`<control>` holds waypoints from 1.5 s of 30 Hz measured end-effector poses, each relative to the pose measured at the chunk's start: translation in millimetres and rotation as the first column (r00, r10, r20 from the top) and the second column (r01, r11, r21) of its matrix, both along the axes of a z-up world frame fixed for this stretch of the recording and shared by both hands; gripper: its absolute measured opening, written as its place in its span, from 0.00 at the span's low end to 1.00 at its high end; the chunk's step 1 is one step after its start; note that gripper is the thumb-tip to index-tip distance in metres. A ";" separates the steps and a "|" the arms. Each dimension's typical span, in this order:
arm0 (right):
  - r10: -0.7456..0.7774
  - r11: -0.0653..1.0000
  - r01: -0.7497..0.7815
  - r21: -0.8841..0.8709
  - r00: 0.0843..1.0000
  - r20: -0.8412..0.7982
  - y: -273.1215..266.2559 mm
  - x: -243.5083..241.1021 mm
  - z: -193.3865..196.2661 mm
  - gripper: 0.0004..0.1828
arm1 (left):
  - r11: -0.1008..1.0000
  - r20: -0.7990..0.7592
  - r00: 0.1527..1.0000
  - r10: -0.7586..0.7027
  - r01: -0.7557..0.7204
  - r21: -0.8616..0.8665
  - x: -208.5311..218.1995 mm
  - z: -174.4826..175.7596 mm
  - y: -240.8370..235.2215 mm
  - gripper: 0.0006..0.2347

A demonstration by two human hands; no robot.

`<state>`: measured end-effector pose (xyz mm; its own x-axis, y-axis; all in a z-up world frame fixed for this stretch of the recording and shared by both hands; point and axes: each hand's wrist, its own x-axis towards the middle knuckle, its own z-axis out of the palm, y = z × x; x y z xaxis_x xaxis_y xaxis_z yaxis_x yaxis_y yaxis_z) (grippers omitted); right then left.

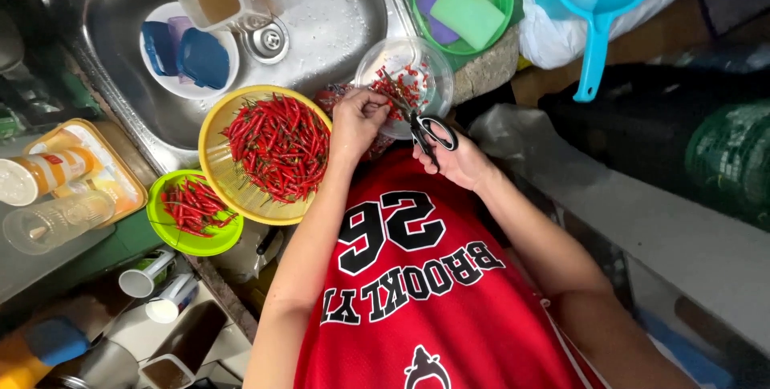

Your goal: Cutting red chilies with scissors and sorting them into different containers in a kitchen sink area.

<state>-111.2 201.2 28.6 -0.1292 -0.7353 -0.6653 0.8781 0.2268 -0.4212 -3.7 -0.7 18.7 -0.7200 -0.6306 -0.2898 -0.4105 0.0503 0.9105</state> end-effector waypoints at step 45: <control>-0.260 0.965 0.261 -0.016 0.954 -0.149 -4.9 56.7 22.1 0.16 | 0.939 -0.025 0.938 -0.345 0.344 -0.025 -6.3 -2.8 -27.4 0.06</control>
